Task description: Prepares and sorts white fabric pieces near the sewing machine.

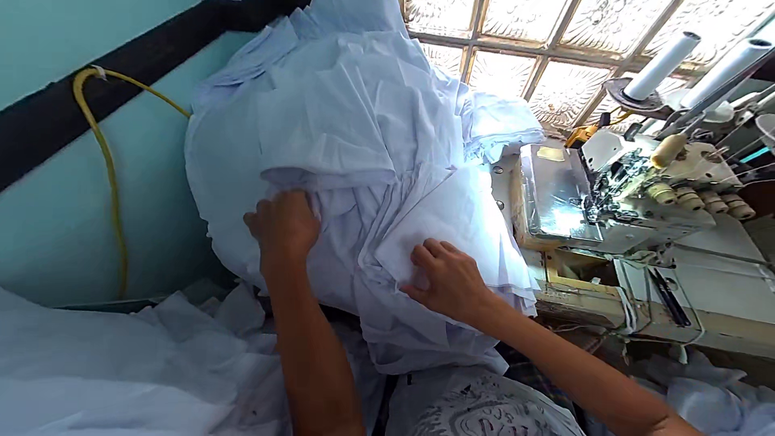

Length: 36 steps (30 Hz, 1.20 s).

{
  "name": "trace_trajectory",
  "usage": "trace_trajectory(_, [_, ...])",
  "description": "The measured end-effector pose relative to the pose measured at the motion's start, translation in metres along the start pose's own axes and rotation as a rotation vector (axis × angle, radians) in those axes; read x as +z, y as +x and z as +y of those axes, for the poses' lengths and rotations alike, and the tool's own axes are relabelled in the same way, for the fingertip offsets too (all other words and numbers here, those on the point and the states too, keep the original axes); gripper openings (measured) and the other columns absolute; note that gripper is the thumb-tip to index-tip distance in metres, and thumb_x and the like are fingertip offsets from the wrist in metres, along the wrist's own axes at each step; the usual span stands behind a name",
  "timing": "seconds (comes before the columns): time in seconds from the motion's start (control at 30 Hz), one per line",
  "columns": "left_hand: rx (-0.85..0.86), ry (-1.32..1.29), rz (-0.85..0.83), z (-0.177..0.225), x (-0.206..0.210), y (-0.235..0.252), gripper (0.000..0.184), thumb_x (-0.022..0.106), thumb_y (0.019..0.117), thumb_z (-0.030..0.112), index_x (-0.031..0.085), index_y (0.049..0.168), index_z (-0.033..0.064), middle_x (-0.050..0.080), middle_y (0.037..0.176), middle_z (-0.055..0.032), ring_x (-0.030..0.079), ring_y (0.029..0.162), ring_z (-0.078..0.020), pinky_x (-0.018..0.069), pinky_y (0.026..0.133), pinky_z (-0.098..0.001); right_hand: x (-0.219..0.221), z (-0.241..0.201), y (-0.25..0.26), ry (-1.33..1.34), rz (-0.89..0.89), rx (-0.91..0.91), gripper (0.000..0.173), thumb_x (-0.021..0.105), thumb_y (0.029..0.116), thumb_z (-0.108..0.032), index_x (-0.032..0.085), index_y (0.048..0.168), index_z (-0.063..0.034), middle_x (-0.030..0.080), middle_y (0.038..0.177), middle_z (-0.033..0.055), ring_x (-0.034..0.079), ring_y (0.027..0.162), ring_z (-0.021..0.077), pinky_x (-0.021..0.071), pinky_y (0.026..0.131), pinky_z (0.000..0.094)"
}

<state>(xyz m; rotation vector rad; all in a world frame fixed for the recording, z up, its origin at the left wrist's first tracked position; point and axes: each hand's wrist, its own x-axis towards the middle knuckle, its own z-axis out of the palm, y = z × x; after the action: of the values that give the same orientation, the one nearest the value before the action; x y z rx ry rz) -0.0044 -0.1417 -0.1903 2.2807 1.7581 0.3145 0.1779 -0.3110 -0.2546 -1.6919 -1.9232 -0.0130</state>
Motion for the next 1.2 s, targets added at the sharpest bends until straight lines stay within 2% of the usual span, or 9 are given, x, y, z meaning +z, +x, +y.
trace_trajectory(0.13, [0.126,-0.166,0.101,0.011,0.010,-0.052,0.028,0.056,0.1037,0.010,0.064,0.124,-0.0079,0.065,0.119,-0.0322,0.063,0.105,-0.0533,0.0469,0.089,-0.0718,-0.011,0.001,0.008,0.104,-0.151,0.079,0.016,0.072,0.0901,-0.013,0.072,0.093,0.0030,0.068,0.085,0.0181,0.069,0.080,0.0358,0.0549,0.067,0.0499])
trace_trajectory(0.27, [0.254,-0.430,-0.042,0.027,0.037,-0.066,0.026,0.056,0.1027,0.004,0.066,0.126,-0.0035,0.068,0.122,-0.0213,0.069,0.091,-0.0338,0.0555,0.081,-0.0537,-0.026,0.009,0.013,0.159,-0.259,0.081,0.013,0.067,0.0919,-0.009,0.073,0.092,0.0027,0.069,0.083,0.0173,0.069,0.081,0.0339,0.0531,0.070,0.0500])
trace_trajectory(0.43, [0.231,-0.550,-0.056,0.031,0.069,-0.056,0.028,0.048,0.1062,0.004,0.067,0.125,-0.0036,0.067,0.122,-0.0225,0.066,0.110,-0.0368,0.0491,0.095,-0.0570,-0.011,0.009,-0.013,-0.079,-0.117,-0.104,0.038,0.085,0.0747,-0.021,0.072,0.105,-0.0006,0.068,0.096,0.0177,0.066,0.088,0.0374,0.0536,0.066,0.0479])
trace_trajectory(0.53, [0.229,-0.641,-0.065,0.028,0.074,-0.054,0.029,0.046,0.1082,0.008,0.067,0.124,-0.0041,0.066,0.120,-0.0229,0.065,0.108,-0.0351,0.0493,0.094,-0.0556,-0.018,0.011,-0.020,0.031,-0.119,-0.107,0.011,0.072,0.0872,-0.006,0.071,0.093,0.0031,0.067,0.085,0.0194,0.069,0.078,0.0371,0.0567,0.065,0.0482])
trace_trajectory(0.63, [0.224,-0.710,-0.054,0.026,0.075,-0.056,0.031,0.046,0.1092,0.013,0.068,0.121,-0.0053,0.066,0.117,-0.0220,0.065,0.104,-0.0321,0.0494,0.092,-0.0533,-0.052,0.018,-0.019,0.204,-0.167,-0.074,0.014,0.068,0.0926,-0.011,0.071,0.087,0.0018,0.064,0.076,0.0143,0.067,0.069,0.0287,0.0550,0.063,0.0438])
trace_trajectory(0.77, [0.231,-0.731,-0.013,0.026,0.079,-0.058,0.032,0.047,0.1094,0.017,0.069,0.117,-0.0059,0.066,0.111,-0.0209,0.065,0.096,-0.0300,0.0504,0.086,-0.0516,-0.095,0.021,-0.031,-0.014,0.000,-0.114,0.019,0.065,0.0934,-0.019,0.074,0.083,-0.0060,0.062,0.070,0.0066,0.063,0.064,0.0208,0.0512,0.057,0.0340])
trace_trajectory(0.9, [0.212,-0.703,0.010,0.030,0.080,-0.061,0.032,0.048,0.1091,0.017,0.069,0.116,-0.0062,0.066,0.110,-0.0221,0.065,0.097,-0.0331,0.0500,0.085,-0.0544,-0.118,0.026,-0.062,-0.306,-0.003,-0.055,0.016,0.061,0.0942,-0.008,0.075,0.088,-0.0043,0.068,0.079,0.0137,0.069,0.072,0.0320,0.0558,0.061,0.0418])
trace_trajectory(1.07, [0.254,-0.619,0.037,0.032,0.083,-0.063,0.027,0.055,0.1060,0.014,0.068,0.118,-0.0058,0.066,0.110,-0.0240,0.066,0.093,-0.0360,0.0517,0.083,-0.0562,-0.106,0.045,-0.090,-0.356,-0.153,0.056,0.018,0.065,0.0811,0.015,0.074,0.088,0.0009,0.069,0.085,0.0214,0.069,0.076,0.0405,0.0563,0.062,0.0489])
trace_trajectory(1.2, [0.264,-0.545,0.156,0.044,0.076,-0.076,0.031,0.056,0.1061,0.019,0.067,0.123,-0.0045,0.066,0.115,-0.0246,0.067,0.097,-0.0374,0.0530,0.084,-0.0563,-0.083,0.056,-0.096,-0.300,-0.227,0.081,0.009,0.069,0.0836,0.007,0.074,0.089,0.0029,0.070,0.091,0.0232,0.070,0.079,0.0425,0.0566,0.066,0.0536])
